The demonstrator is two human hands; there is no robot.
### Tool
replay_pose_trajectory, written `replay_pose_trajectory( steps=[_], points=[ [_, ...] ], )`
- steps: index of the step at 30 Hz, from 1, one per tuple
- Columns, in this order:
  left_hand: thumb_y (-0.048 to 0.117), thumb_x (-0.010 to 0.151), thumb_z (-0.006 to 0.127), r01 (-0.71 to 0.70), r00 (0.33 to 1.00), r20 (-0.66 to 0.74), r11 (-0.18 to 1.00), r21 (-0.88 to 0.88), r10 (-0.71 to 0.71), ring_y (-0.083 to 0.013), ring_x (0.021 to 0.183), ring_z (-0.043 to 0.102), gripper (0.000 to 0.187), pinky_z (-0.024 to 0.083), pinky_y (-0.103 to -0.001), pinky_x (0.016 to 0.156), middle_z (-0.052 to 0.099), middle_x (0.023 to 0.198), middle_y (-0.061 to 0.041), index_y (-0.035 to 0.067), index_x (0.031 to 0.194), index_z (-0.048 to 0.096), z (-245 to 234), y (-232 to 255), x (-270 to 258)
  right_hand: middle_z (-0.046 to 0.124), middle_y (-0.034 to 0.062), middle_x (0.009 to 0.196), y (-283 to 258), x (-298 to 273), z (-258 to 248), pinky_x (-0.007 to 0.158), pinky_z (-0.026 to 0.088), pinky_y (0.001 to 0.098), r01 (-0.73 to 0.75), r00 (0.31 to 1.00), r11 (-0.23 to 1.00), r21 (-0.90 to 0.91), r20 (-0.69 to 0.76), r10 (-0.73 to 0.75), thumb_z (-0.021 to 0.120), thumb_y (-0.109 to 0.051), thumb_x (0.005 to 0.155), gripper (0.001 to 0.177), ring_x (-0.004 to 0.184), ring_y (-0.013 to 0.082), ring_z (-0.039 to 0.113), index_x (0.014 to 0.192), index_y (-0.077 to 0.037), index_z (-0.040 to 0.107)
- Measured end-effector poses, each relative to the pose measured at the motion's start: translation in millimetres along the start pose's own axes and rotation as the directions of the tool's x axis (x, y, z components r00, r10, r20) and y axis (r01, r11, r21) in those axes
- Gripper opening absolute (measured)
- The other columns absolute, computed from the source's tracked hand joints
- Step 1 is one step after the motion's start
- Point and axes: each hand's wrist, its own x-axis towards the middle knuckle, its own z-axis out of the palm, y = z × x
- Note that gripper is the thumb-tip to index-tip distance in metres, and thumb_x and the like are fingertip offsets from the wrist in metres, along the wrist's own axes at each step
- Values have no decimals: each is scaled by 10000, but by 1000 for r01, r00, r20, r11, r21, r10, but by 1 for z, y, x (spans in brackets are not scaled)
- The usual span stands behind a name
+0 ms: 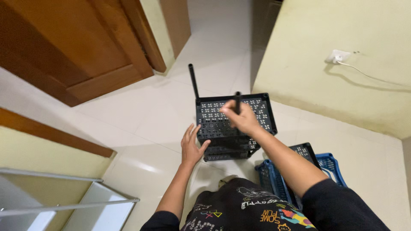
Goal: The person disassembles a black plastic three-tier rolling cart by removing the top shelf and then detaching each leg from the base. The person places the removed parts into a blue crate.
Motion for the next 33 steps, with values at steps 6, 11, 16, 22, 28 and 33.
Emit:
replay_pose_trajectory(
  steps=[6, 11, 16, 22, 28, 33],
  points=[
    [377, 906, 742, -105, 993, -53, 993, 44, 108, -409, 1497, 320, 625, 220, -584, 1216, 399, 1588, -179, 136, 1448, 546, 18, 17, 0, 582, -24, 662, 62, -71, -102, 475, 461, 255, -264, 888, 964, 37, -382, 258, 710, -222, 978, 172, 521, 82, 549, 1003, -52, 718],
    [348, 904, 746, -150, 988, 26, 987, 58, 149, -383, 1500, 333, 566, 199, -607, 1223, 417, 1592, -125, 178, 1419, 584, 25, 28, 16, 561, 16, 750, 133, -143, -191, 572, 482, 304, -445, 759, 895, 7, -527, 382, 632, -47, 914, 243, 600, 145, 570, 1151, -90, 665],
    [334, 901, 751, -129, 989, 82, 984, 121, 120, -376, 1494, 335, 539, 181, -624, 1210, 425, 1576, -126, 193, 1401, 606, 30, 36, 28, 728, 158, 968, 211, -208, -235, 795, 544, 400, -580, 724, 720, -381, -646, 242, 516, 94, 774, 476, 888, 288, 690, 1181, -77, 693],
    [276, 906, 768, -60, 997, 45, 992, 108, 55, -412, 1452, 382, 514, 313, -577, 1172, 419, 1572, -200, 148, 1382, 619, 23, 35, 42, 711, 262, 1150, 249, -258, -221, 942, 548, 452, -763, 646, 349, -544, -660, 383, 722, -158, 851, 522, 1089, 398, 691, 1358, -84, 618],
    [193, 894, 771, -17, 1000, -6, 998, 58, 17, -452, 1407, 403, 515, 384, -513, 1142, 399, 1564, -254, 110, 1378, 620, 13, 33, 52, 712, 226, 1191, 251, -287, -197, 978, 533, 459, -823, 554, 220, -524, -652, 517, 734, -175, 832, 421, 1139, 400, 672, 1249, -121, 718],
    [126, 906, 725, 57, 998, 3, 997, 45, -57, -446, 1401, 403, 606, 393, -494, 1125, 372, 1585, -263, 105, 1469, 503, 12, 26, 56, 703, 245, 1192, 257, -287, -200, 1001, 517, 458, -795, 599, 261, -548, -637, 486, 714, -172, 857, 413, 1149, 408, 661, 1266, -110, 698]
  ],
)
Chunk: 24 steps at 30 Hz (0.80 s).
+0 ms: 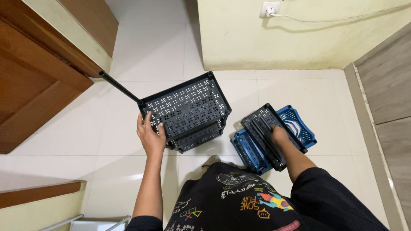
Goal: The person disassembles a black plastic three-tier rolling cart by removing the top shelf and then detaching each leg from the base. The person places the removed parts into a blue crate.
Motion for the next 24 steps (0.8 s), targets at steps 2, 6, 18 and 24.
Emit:
replay_pose_trajectory(
  steps=[2, 6, 18, 24],
  points=[
    [68, 903, 694, 10, 1000, -23, 1000, -2, -10, -451, 1395, 405, 708, 375, -498, 1135, 364, 1585, -279, 91, 1550, 408, 2, -7, 2, 703, 253, 1191, 0, 7, 0, 997, 520, 456, 48, 997, 999, 19, -58, -47, 690, -114, 820, 479, 1141, 410, 663, 1299, -102, 679],
    [-19, 903, 600, 171, 985, 41, 977, -124, -167, -398, 1373, 512, 768, 418, -435, 1124, 494, 1525, -231, 93, 1598, 293, 10, -27, 9, 688, 278, 1151, -15, 27, -8, 968, 530, 458, 102, 984, 995, 11, -152, -99, 669, -64, 815, 477, 1087, 421, 666, 1289, -110, 698],
    [-35, 861, 584, 333, 937, 153, 934, -128, -313, -341, 1138, 686, 755, 537, -388, 970, 618, 1407, -196, 152, 1570, 406, 14, -49, 11, 731, 121, 1035, -246, 17, -93, 787, 586, 327, 683, 696, 607, 406, -615, -371, 619, 26, 939, 213, 899, 260, 732, 1080, -64, 750],
    [-43, 810, 608, 325, 933, 206, 938, -125, -296, -333, 1105, 686, 802, 549, -386, 955, 562, 1426, -180, 164, 1550, 380, 13, -38, 5, 730, 115, 992, -351, -23, -117, 790, 563, 338, 868, 494, 400, 294, -590, -639, 631, 21, 897, 225, 903, 267, 714, 1061, -62, 762]
  ],
)
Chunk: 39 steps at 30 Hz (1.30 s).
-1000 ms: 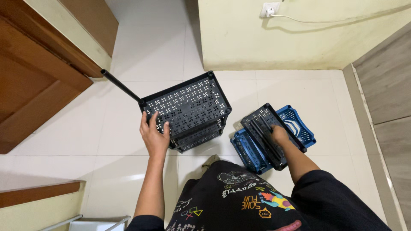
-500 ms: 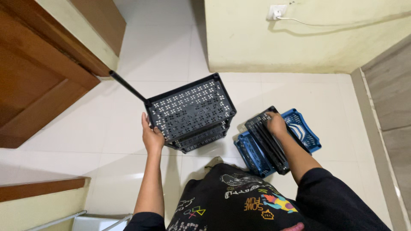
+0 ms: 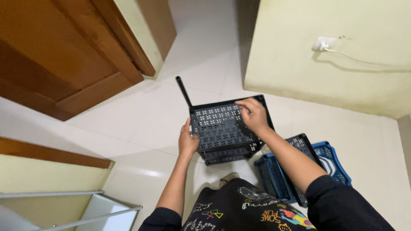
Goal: The person disassembles a black plastic three-tier rolling cart by removing the top shelf and then detaching each leg from the base. The person places the removed parts into a blue crate.
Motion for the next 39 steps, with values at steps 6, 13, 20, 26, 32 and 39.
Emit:
replay_pose_trajectory(
  steps=[6, 13, 20, 26, 32, 39],
  points=[
    [-10, 790, 652, -47, 999, -6, 997, 54, 47, -398, 1287, 557, 901, 461, -433, 1060, 542, 1417, -219, 162, 1594, 281, 21, -12, 11, 716, 99, 1116, -43, 24, 52, 816, 586, 341, -3, 955, 991, 132, 294, -37, 660, -49, 929, 317, 923, 244, 720, 1238, -103, 701],
    [98, 889, 622, -60, 998, 0, 998, 32, 60, -410, 1299, 534, 848, 443, -449, 1068, 524, 1423, -259, 134, 1608, 175, 36, -21, 33, 611, 46, 1261, -52, 54, 132, 877, 533, 346, -284, 884, 902, 324, 452, 116, 721, -36, 861, 662, 1134, 182, 598, 1455, -134, 446],
    [21, 929, 466, -10, 1000, 22, 998, 61, 9, -402, 1250, 580, 803, 474, -451, 1044, 558, 1378, -257, 172, 1643, 130, 44, -24, 26, 592, 7, 926, -45, 63, 195, 802, 485, 280, -348, 923, 772, 533, 340, 181, 598, -117, 1031, 81, 863, 98, 553, 1098, -71, 605],
    [21, 936, 467, -43, 999, 14, 999, 11, 43, -399, 1284, 538, 801, 458, -447, 1051, 512, 1430, -248, 211, 1633, 121, 45, -23, 18, 534, -35, 775, -43, 71, 193, 600, 436, 247, -388, 901, 706, 593, 404, 156, 601, -151, 1004, 77, 663, 56, 490, 1028, -85, 633],
    [16, 928, 458, -60, 998, 25, 998, -8, 61, -389, 1319, 521, 813, 435, -433, 1085, 515, 1445, -229, 216, 1638, 117, 45, -19, 12, 509, -1, 577, -45, 85, 177, 500, 396, 250, -460, 830, 739, 492, 535, 160, 594, -269, 1051, 274, 500, 78, 462, 909, -62, 704],
    [3, 931, 429, -15, 999, 35, 1000, -22, 16, -399, 1306, 524, 779, 443, -440, 1079, 492, 1447, -261, 167, 1635, 138, 40, -4, 10, 512, -25, 715, -76, 66, 177, 549, 411, 285, -428, 904, 754, 499, 211, 373, 676, -318, 979, 278, 617, 67, 461, 925, -50, 622]
  ],
)
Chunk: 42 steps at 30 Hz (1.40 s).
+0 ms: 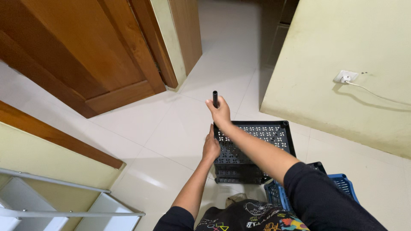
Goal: The person disassembles a black plastic three-tier rolling cart by removing the top shelf and then detaching each leg from the base. The person places the removed parts into a blue crate.
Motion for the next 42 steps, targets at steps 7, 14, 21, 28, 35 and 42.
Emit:
replay_pose_trajectory(
  steps=[7, 14, 21, 28, 35, 42],
  points=[
    [-18, 922, 409, 42, 999, 23, 999, -15, -42, -395, 1291, 551, 740, 455, -447, 1071, 539, 1408, -265, 133, 1619, 210, -2, 6, -5, 471, -31, 680, 8, -10, 13, 568, 419, 288, 71, 991, 997, -26, -114, -74, 569, -404, 1035, 376, 633, 68, 438, 880, -62, 546],
    [-15, 914, 441, -9, 1000, 8, 1000, 17, 9, -394, 1303, 531, 821, 449, -423, 1083, 495, 1429, -257, 186, 1644, 123, 5, -7, 1, 507, -22, 562, 34, 32, -14, 505, 442, 274, -23, 961, 997, 79, 276, 0, 551, -475, 1033, 532, 488, 84, 474, 699, -63, 586],
    [7, 924, 455, -15, 1000, 13, 999, 33, 14, -399, 1293, 530, 819, 454, -436, 1067, 494, 1436, -241, 205, 1638, 108, 7, -7, 0, 546, -9, 683, 26, 28, -23, 593, 476, 242, 28, 960, 997, 66, 277, -45, 626, -400, 1017, 364, 605, 72, 526, 892, -57, 632],
    [-4, 915, 421, 5, 1000, 0, 1000, -31, -5, -414, 1285, 535, 754, 458, -465, 1040, 511, 1425, -257, 139, 1618, 190, 6, -1, -1, 639, -14, 1111, 0, -30, -1, 886, 466, 258, 299, 941, 952, -61, -145, -305, 541, -236, 1099, 262, 1039, 90, 593, 1238, -29, 619],
    [-5, 895, 406, 15, 999, 33, 1000, -18, -15, -413, 1249, 558, 750, 461, -448, 1050, 521, 1374, -301, 59, 1611, 195, 14, -14, 1, 561, 2, 926, 9, -20, -1, 748, 461, 276, 333, 937, 940, -74, -83, -339, 514, -265, 1091, 239, 828, 95, 520, 1142, -33, 542],
    [8, 889, 447, -77, 997, 5, 997, -13, 77, -410, 1267, 542, 798, 448, -443, 1062, 503, 1420, -275, 147, 1626, 175, 19, -26, 7, 487, -14, 618, 16, 14, -5, 521, 379, 256, 92, 993, 994, 65, 73, -97, 655, -298, 1041, 335, 552, 79, 426, 844, -32, 607]
  ],
)
